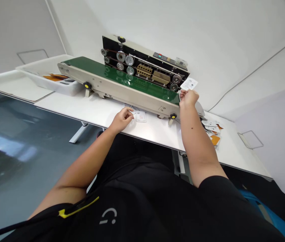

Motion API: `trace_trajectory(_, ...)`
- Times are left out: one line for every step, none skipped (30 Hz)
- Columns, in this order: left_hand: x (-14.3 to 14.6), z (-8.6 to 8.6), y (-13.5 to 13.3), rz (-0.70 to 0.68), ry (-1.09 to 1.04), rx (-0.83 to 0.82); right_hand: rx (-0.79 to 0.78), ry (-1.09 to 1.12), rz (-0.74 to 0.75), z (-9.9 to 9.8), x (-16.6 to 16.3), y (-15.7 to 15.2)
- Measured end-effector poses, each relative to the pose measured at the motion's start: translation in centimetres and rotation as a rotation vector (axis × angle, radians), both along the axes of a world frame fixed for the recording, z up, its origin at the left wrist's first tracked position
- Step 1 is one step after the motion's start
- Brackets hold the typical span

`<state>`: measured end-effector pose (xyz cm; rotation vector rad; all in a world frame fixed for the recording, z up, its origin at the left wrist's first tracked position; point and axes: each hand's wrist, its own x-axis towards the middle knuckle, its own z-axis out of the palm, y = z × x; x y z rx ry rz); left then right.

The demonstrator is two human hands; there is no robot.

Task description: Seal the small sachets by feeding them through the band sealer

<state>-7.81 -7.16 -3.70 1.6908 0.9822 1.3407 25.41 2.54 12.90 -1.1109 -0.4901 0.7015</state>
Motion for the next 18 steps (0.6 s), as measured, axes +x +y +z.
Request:
trace_trajectory(0.0,0.0,0.0,-0.001,0.002,-0.001,0.005,0.001,-0.012,-0.1,0.2,-0.1)
trace_trajectory(0.0,0.0,0.0,-0.001,0.005,-0.002,-0.005,0.007,-0.016,-0.1,0.3,-0.1)
trace_trajectory(0.0,0.1,0.0,-0.001,0.009,-0.003,-0.029,0.015,-0.011,0.0,0.4,-0.1)
trace_trajectory(0.0,0.2,-0.1,0.001,0.015,-0.003,-0.066,0.025,0.007,0.2,0.5,0.0)
trace_trajectory(0.0,0.3,-0.1,0.004,0.022,-0.003,-0.108,0.034,0.039,0.4,0.5,0.1)
trace_trajectory(0.0,0.4,-0.2,0.007,0.03,-0.003,-0.149,0.04,0.079,0.6,0.5,0.2)
trace_trajectory(0.0,0.5,-0.3,0.01,0.038,-0.004,-0.185,0.043,0.125,0.9,0.4,0.3)
trace_trajectory(0.0,0.6,-0.4,0.01,0.045,-0.005,-0.212,0.043,0.17,1.1,0.3,0.4)
trace_trajectory(0.0,0.7,-0.4,0.01,0.049,-0.007,-0.229,0.04,0.217,1.3,0.2,0.6)
trace_trajectory(0.0,0.8,-0.5,0.01,0.049,-0.009,-0.241,0.037,0.262,1.5,0.0,0.7)
trace_trajectory(0.0,0.8,-0.5,0.011,0.046,-0.012,-0.25,0.034,0.302,1.6,-0.2,0.7)
trace_trajectory(0.0,0.8,-0.5,0.01,0.042,-0.014,-0.259,0.032,0.336,1.7,-0.5,0.8)
trace_trajectory(0.0,0.8,-0.5,0.008,0.039,-0.015,-0.268,0.03,0.367,1.8,-0.8,0.9)
trace_trajectory(0.0,0.8,-0.5,0.005,0.039,-0.016,-0.277,0.029,0.393,1.8,-1.1,1.1)
trace_trajectory(0.0,0.7,-0.5,0.001,0.041,-0.016,-0.285,0.029,0.413,1.8,-1.5,1.2)
trace_trajectory(0.0,0.7,-0.5,-0.002,0.045,-0.016,-0.29,0.029,0.425,1.9,-1.9,1.3)
trace_trajectory(0.0,0.7,-0.5,-0.003,0.053,-0.015,-0.294,0.032,0.438,1.9,-2.2,1.4)
trace_trajectory(-0.1,0.7,-0.4,0.001,0.063,-0.014,-0.293,0.03,0.446,1.9,-2.5,1.5)
